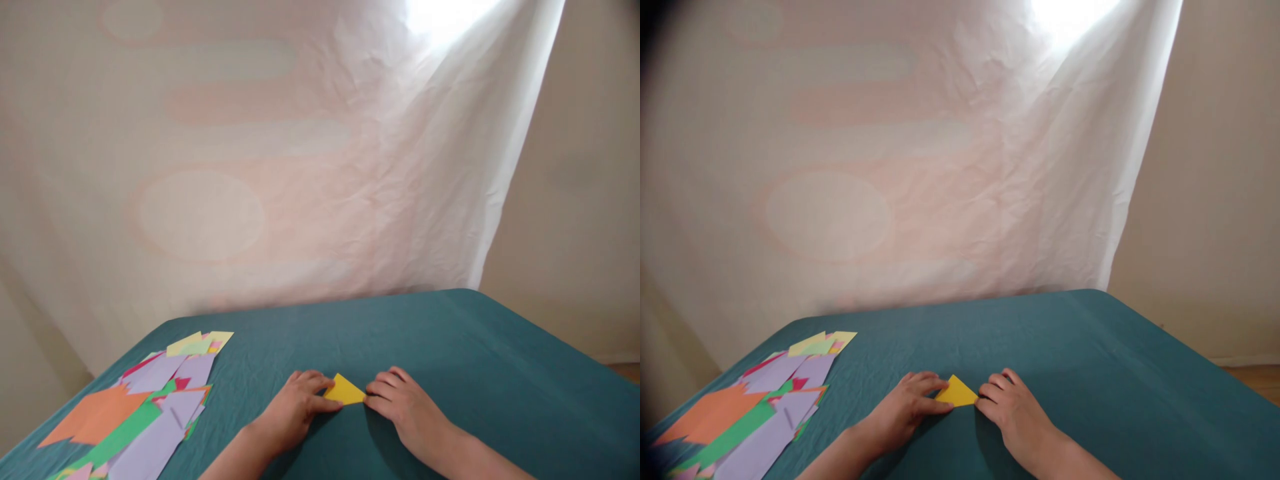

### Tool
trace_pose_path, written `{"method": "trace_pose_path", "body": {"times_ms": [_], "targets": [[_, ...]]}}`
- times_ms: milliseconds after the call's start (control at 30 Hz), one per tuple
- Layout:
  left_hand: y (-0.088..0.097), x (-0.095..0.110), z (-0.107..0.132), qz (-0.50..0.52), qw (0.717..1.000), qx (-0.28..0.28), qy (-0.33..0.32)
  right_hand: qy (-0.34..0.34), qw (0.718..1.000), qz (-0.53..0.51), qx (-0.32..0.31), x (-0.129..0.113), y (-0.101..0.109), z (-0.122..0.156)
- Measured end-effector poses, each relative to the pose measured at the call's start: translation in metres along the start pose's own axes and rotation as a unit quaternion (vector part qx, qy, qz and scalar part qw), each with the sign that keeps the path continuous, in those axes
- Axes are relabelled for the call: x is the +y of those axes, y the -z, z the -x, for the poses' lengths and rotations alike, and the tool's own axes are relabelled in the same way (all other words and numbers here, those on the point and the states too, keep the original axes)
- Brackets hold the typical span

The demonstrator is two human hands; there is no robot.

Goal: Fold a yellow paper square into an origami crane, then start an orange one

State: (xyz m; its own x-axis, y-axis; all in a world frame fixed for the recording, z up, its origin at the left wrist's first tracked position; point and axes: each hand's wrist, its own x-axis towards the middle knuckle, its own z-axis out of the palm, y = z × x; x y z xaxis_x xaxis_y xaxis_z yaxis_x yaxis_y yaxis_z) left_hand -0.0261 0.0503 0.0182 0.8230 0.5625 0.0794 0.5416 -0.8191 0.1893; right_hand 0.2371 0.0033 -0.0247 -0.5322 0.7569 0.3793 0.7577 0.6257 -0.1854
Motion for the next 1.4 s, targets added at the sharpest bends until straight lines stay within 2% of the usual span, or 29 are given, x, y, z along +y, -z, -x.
{"method": "trace_pose_path", "body": {"times_ms": [267,400,467,500,633,733,833,1133,1400], "targets": [[-0.002,0.013,0.025,-0.044,0.998,-0.024,0.044,-0.007,1.000,-0.021,0.009,0.002,0.005,0.000],[-0.004,0.024,0.031,-0.075,0.994,-0.057,0.055,-0.002,1.000,-0.021,0.016,-0.006,0.007,0.001],[-0.003,0.030,0.030,-0.085,0.991,-0.077,0.065,0.021,0.999,-0.025,0.015,-0.013,0.012,-0.001],[-0.002,0.033,0.030,-0.086,0.990,-0.085,0.068,0.041,0.999,-0.028,0.003,-0.018,0.015,-0.002],[-0.002,0.036,0.028,-0.101,0.989,-0.096,0.057,0.108,0.986,-0.076,-0.107,-0.034,0.026,-0.010],[-0.011,0.034,0.030,-0.117,0.989,-0.073,0.046,0.079,0.978,-0.120,-0.150,-0.040,0.029,-0.014],[-0.021,0.034,0.032,-0.137,0.986,-0.074,0.055,0.054,0.973,-0.138,-0.175,-0.041,0.029,-0.015],[-0.020,0.040,0.027,-0.134,0.988,-0.068,0.032,0.047,0.981,-0.124,-0.141,-0.037,0.024,-0.011],[-0.021,0.041,0.028,-0.128,0.984,-0.102,0.074,0.042,0.988,-0.108,-0.104,-0.025,0.022,-0.004]]}}
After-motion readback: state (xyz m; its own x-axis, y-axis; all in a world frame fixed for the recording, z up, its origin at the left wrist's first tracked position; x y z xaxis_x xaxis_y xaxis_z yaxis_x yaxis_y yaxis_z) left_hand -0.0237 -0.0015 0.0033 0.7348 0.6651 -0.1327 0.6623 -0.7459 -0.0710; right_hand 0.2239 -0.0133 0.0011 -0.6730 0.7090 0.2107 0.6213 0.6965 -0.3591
